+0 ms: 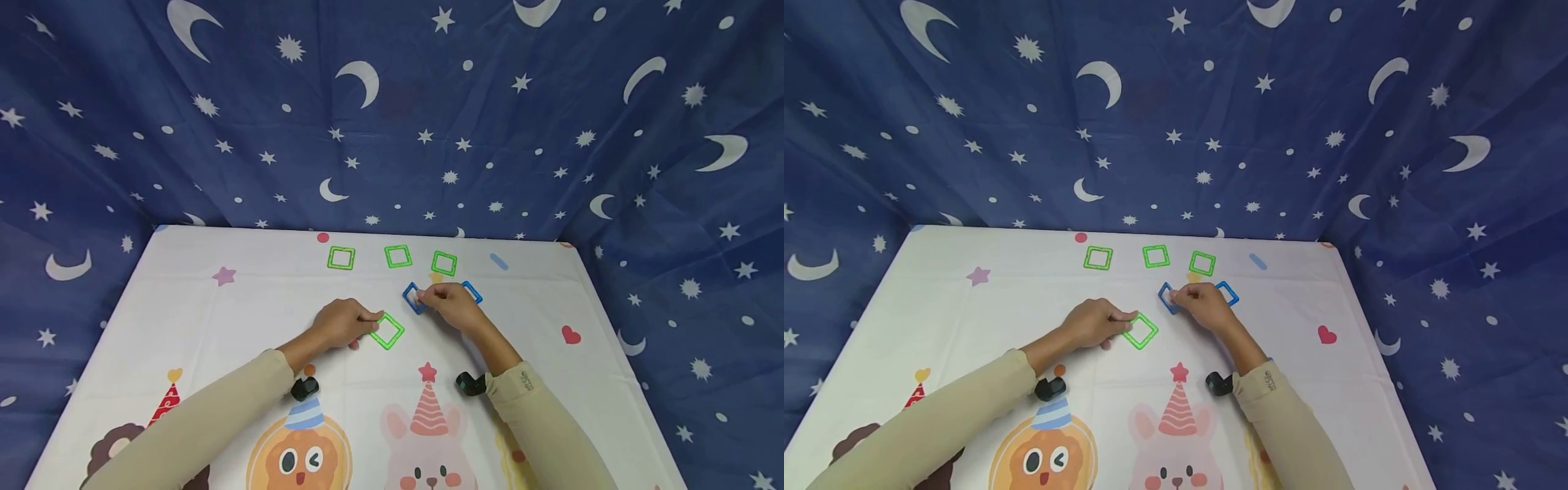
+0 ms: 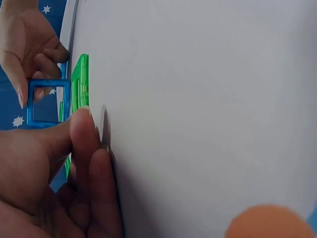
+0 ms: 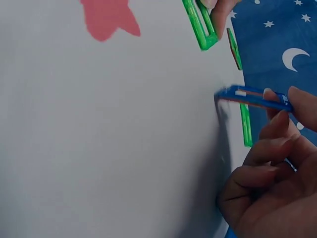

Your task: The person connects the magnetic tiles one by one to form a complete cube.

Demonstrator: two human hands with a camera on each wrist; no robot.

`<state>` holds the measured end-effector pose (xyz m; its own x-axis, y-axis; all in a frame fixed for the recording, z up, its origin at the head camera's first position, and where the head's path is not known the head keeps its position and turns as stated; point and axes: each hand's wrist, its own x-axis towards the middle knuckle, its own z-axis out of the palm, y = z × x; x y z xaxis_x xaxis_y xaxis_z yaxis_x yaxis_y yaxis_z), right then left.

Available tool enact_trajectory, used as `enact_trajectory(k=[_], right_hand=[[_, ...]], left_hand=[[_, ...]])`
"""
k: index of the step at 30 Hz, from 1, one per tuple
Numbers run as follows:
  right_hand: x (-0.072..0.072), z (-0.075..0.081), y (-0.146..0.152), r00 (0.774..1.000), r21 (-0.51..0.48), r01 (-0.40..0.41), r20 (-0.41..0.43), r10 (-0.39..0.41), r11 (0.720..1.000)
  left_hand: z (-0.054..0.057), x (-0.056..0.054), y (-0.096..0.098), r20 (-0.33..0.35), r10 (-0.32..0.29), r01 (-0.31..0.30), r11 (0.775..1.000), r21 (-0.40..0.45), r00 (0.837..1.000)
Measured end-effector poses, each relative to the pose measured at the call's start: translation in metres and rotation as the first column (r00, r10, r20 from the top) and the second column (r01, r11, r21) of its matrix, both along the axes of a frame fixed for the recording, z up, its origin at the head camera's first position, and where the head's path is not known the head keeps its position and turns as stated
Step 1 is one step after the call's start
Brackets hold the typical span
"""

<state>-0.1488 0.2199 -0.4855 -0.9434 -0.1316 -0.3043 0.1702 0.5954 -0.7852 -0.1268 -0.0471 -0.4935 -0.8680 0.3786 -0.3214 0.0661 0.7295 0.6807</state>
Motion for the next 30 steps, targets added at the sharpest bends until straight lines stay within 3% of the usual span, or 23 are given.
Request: enact_trajectory(k=[4, 8, 19, 30], right_hand=[[0.001, 0.000, -0.001, 0.995, -0.081, 0.017, 0.097, -0.009, 0.997], [0.002, 0.001, -0.002, 0.990, -0.141, 0.025, 0.141, -0.005, 0.990], [0.001, 0.001, -0.002, 0.985, -0.148, 0.016, 0.172, 0.010, 0.989], [-0.005, 0.012, -0.014, 0.973, -0.196, -0.036, 0.215, 0.079, 0.980]], left_hand=[[0.000, -0.002, -0.003, 0.031, -0.009, 0.009, 1.000, 0.002, 0.999], [0.000, -0.003, -0.005, 0.028, -0.018, 0.018, 1.000, 0.022, 0.999], [-0.005, -0.002, -0.004, 0.018, -0.027, 0.026, 0.998, 0.055, 0.999], [-0.005, -0.003, -0.005, 0.018, -0.018, 0.017, 0.999, 0.051, 1.000]])
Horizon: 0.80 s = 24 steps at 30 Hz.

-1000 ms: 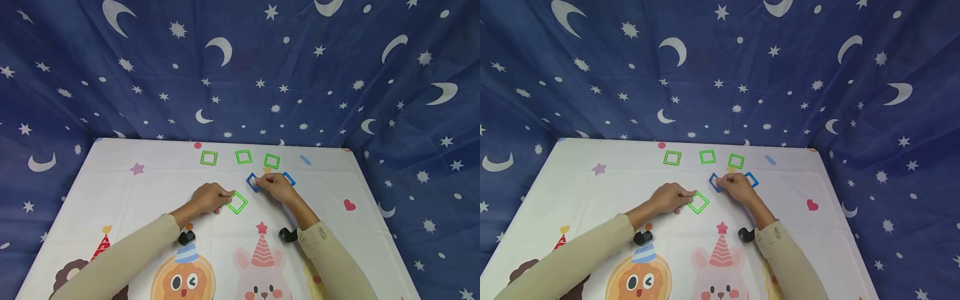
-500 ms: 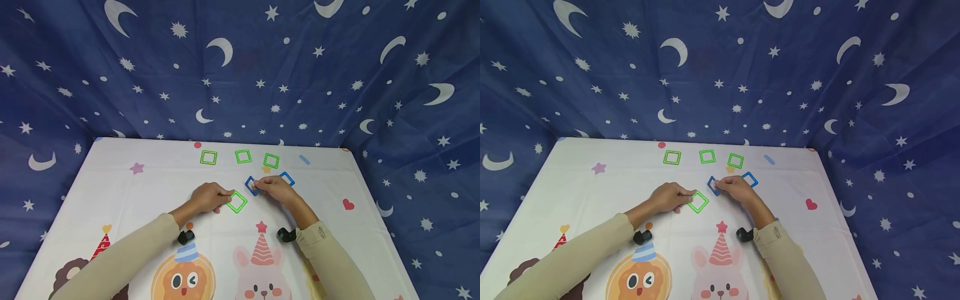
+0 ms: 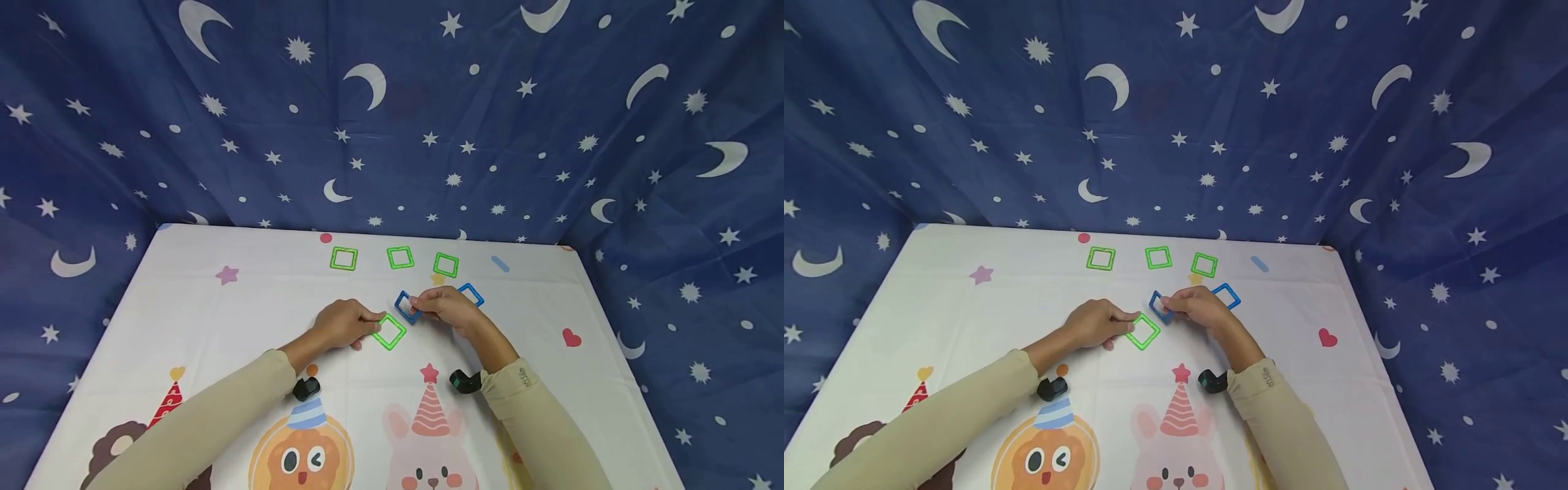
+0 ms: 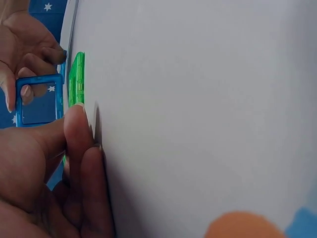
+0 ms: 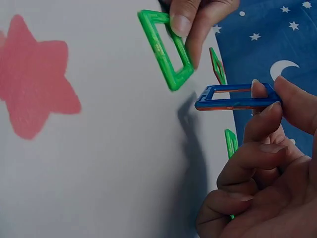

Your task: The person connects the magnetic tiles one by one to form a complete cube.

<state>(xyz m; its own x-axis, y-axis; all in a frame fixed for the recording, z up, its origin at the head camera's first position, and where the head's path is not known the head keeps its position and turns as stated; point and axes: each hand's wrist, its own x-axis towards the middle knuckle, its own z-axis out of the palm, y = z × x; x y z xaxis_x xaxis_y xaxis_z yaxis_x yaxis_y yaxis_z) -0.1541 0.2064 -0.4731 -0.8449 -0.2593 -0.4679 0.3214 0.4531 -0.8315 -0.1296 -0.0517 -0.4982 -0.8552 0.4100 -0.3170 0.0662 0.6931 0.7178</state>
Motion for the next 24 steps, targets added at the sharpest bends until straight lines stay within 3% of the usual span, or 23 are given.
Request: enact_trajectory(k=[12, 24], right_hand=[[0.006, -0.009, -0.009, 0.997, -0.012, 0.005, 0.083, -0.004, 1.000], [0.006, -0.009, -0.014, 0.997, -0.029, 0.002, 0.080, 0.000, 1.000]], left_hand=[[-0.001, 0.002, 0.001, 0.001, 0.001, -0.001, 1.000, -0.019, 1.000], [0.001, 0.000, 0.001, 0.004, 0.005, -0.005, 1.000, -0.010, 1.000]])
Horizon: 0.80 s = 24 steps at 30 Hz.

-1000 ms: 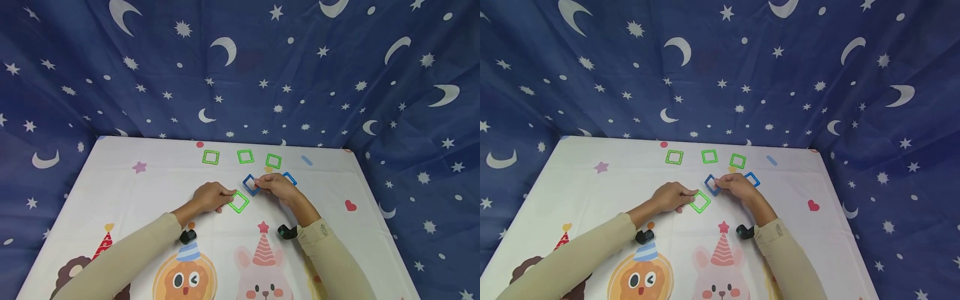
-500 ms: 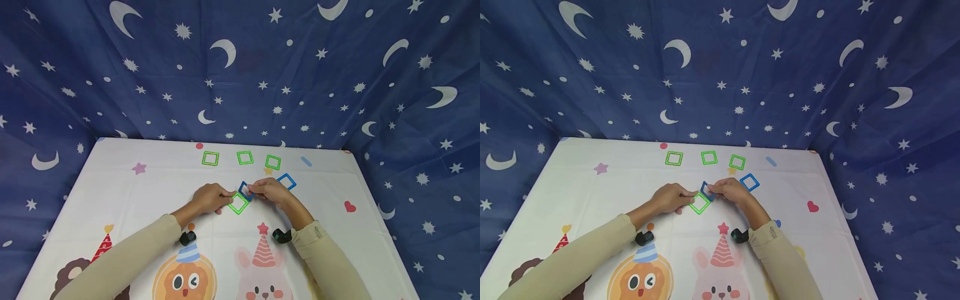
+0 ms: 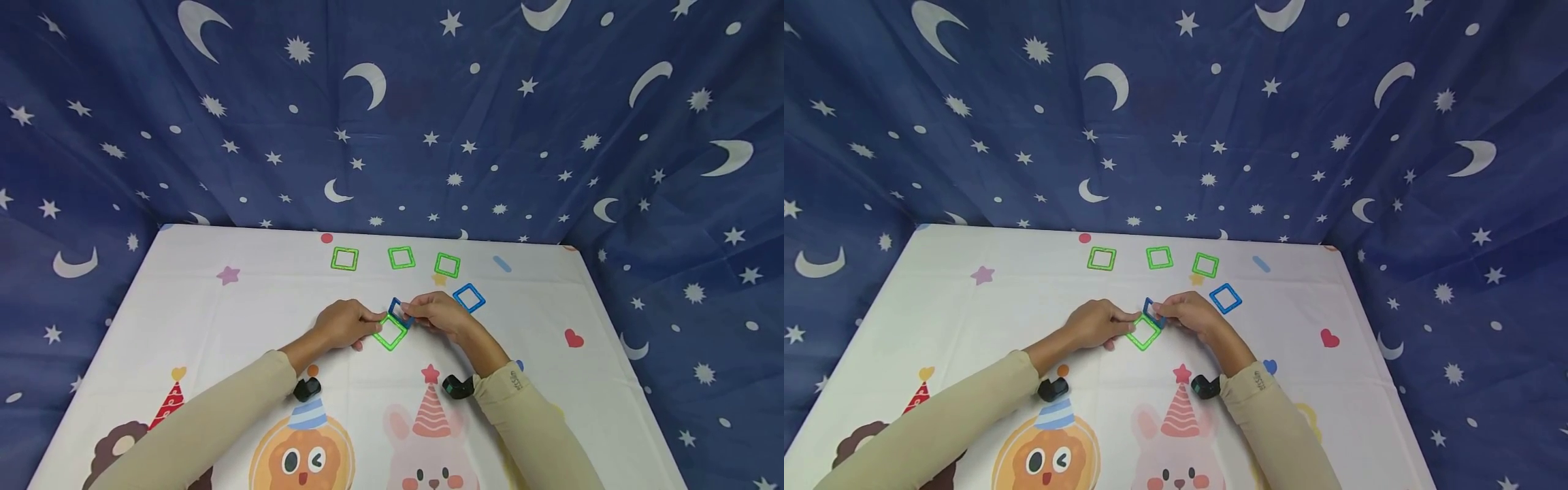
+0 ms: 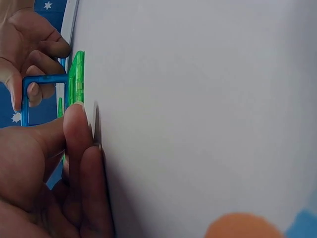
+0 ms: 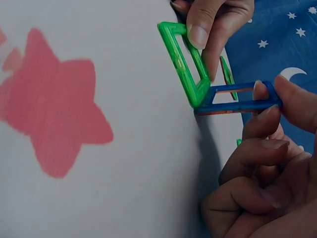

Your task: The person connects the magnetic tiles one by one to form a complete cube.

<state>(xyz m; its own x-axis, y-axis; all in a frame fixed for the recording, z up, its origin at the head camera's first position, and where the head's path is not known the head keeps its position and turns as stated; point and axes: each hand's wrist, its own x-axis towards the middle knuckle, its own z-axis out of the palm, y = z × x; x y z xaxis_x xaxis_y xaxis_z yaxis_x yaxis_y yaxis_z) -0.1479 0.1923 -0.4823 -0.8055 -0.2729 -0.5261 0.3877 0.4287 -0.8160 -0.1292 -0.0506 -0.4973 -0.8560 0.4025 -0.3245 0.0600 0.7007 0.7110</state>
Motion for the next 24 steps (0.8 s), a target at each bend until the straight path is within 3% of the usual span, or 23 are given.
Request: enact_trajectory(k=[9, 16, 20, 24], right_hand=[[0.0032, -0.0037, 0.0038, 1.000, 0.010, -0.008, -0.021, 0.008, 1.000], [0.0065, -0.0029, -0.0009, 0.994, -0.009, -0.102, -0.039, 0.102, 0.995], [0.0063, -0.0026, 0.0014, 0.990, 0.005, -0.104, -0.091, 0.104, 0.995], [0.0044, -0.0042, 0.0037, 0.989, -0.013, -0.117, -0.088, 0.115, 0.993]], left_hand=[[-0.0003, 0.0010, 0.0001, -0.023, 0.004, -0.004, 1.000, -0.007, 1.000], [-0.0016, -0.0009, -0.0028, -0.013, 0.003, -0.003, 1.000, -0.007, 1.000], [-0.0018, -0.0008, -0.0017, -0.018, 0.006, -0.006, 1.000, 0.004, 1.000], [-0.0012, -0.0002, -0.0011, -0.016, -0.001, 0.001, 1.000, 0.006, 1.000]])
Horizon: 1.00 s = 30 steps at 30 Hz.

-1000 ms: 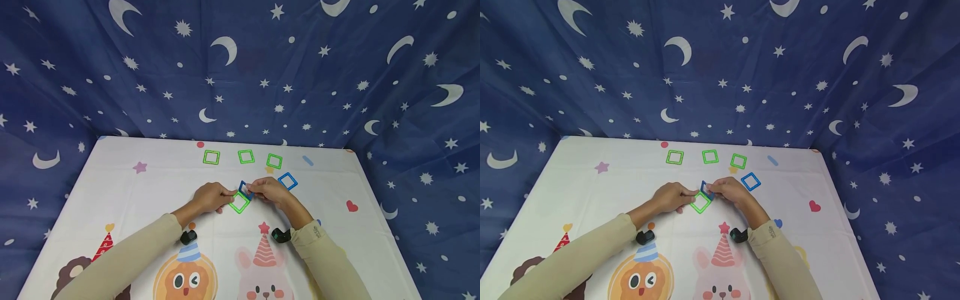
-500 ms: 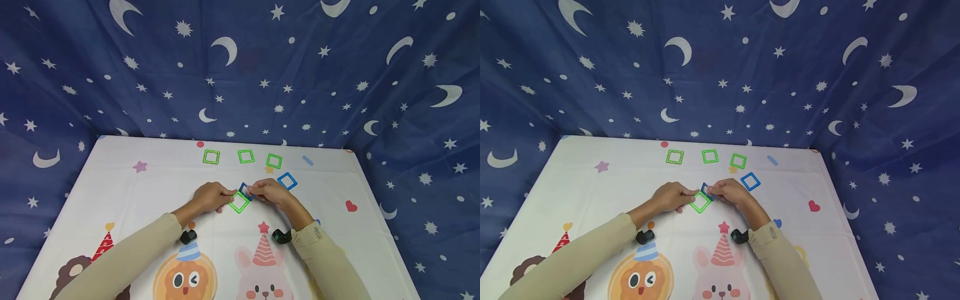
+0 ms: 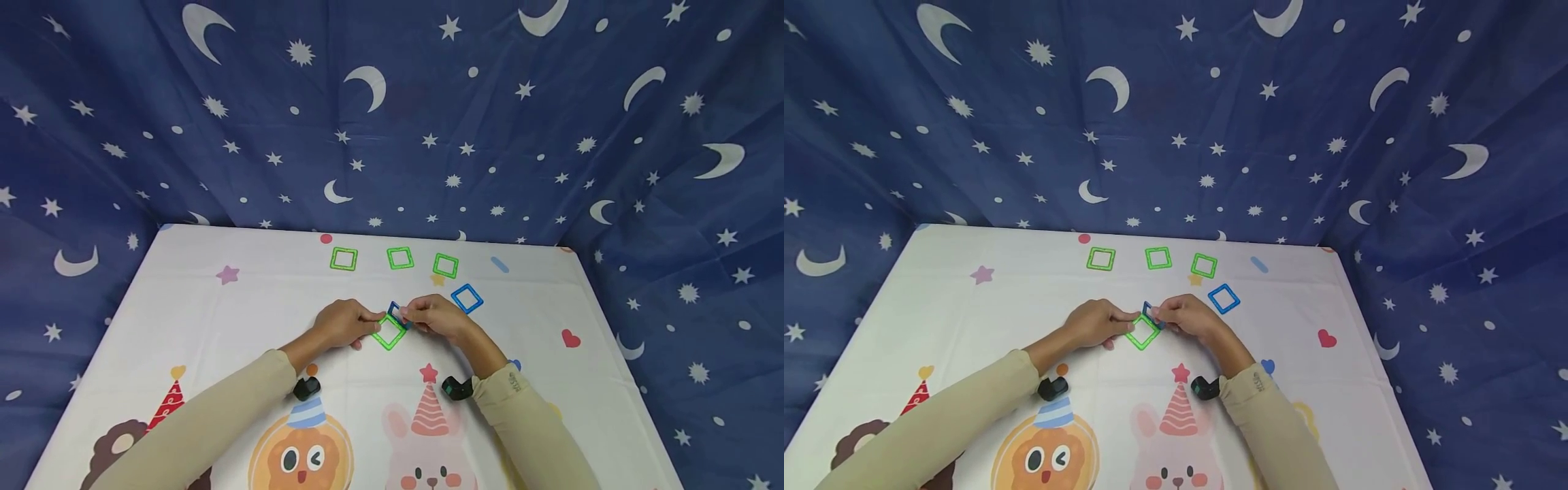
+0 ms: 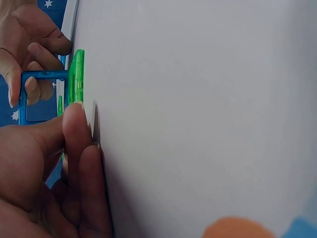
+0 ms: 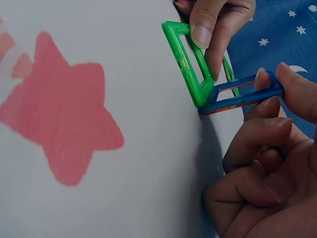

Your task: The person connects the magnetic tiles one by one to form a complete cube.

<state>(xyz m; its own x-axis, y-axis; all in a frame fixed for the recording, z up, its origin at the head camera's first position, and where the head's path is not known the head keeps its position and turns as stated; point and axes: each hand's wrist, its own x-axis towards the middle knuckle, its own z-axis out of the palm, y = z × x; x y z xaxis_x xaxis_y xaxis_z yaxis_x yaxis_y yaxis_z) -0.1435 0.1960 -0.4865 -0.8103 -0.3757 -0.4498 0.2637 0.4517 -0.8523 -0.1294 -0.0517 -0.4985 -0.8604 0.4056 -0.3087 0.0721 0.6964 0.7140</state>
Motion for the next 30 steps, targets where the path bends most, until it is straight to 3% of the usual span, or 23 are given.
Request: enact_trajectory(k=[6, 11, 14, 17, 22, 30], right_hand=[[-0.004, -0.002, 0.002, 1.000, 0.001, 0.011, 0.007, -0.011, 1.000], [-0.004, -0.002, 0.001, 1.000, -0.009, -0.005, 0.015, 0.005, 1.000], [-0.005, -0.003, 0.003, 1.000, -0.008, -0.017, 0.023, 0.017, 1.000], [-0.006, -0.003, 0.006, 0.999, -0.011, -0.029, 0.032, 0.030, 0.999], [-0.007, 0.001, 0.007, 0.997, -0.019, -0.067, 0.032, 0.068, 0.998], [-0.007, -0.001, 0.007, 0.997, -0.002, -0.071, 0.023, 0.071, 0.997]], left_hand=[[0.003, -0.001, 0.000, -0.019, -0.013, 0.013, 1.000, 0.010, 1.000], [0.008, -0.007, -0.001, 0.018, -0.007, 0.006, 0.998, 0.058, 1.000], [0.016, -0.015, -0.001, -0.057, -0.039, 0.045, 0.994, 0.103, 0.998], [0.023, -0.023, 0.001, -0.166, -0.091, 0.114, 0.985, 0.133, 0.982], [0.021, -0.030, 0.005, -0.170, -0.173, 0.204, 0.960, 0.191, 0.970], [0.014, -0.038, 0.009, -0.171, -0.184, 0.216, 0.956, 0.197, 0.968]])
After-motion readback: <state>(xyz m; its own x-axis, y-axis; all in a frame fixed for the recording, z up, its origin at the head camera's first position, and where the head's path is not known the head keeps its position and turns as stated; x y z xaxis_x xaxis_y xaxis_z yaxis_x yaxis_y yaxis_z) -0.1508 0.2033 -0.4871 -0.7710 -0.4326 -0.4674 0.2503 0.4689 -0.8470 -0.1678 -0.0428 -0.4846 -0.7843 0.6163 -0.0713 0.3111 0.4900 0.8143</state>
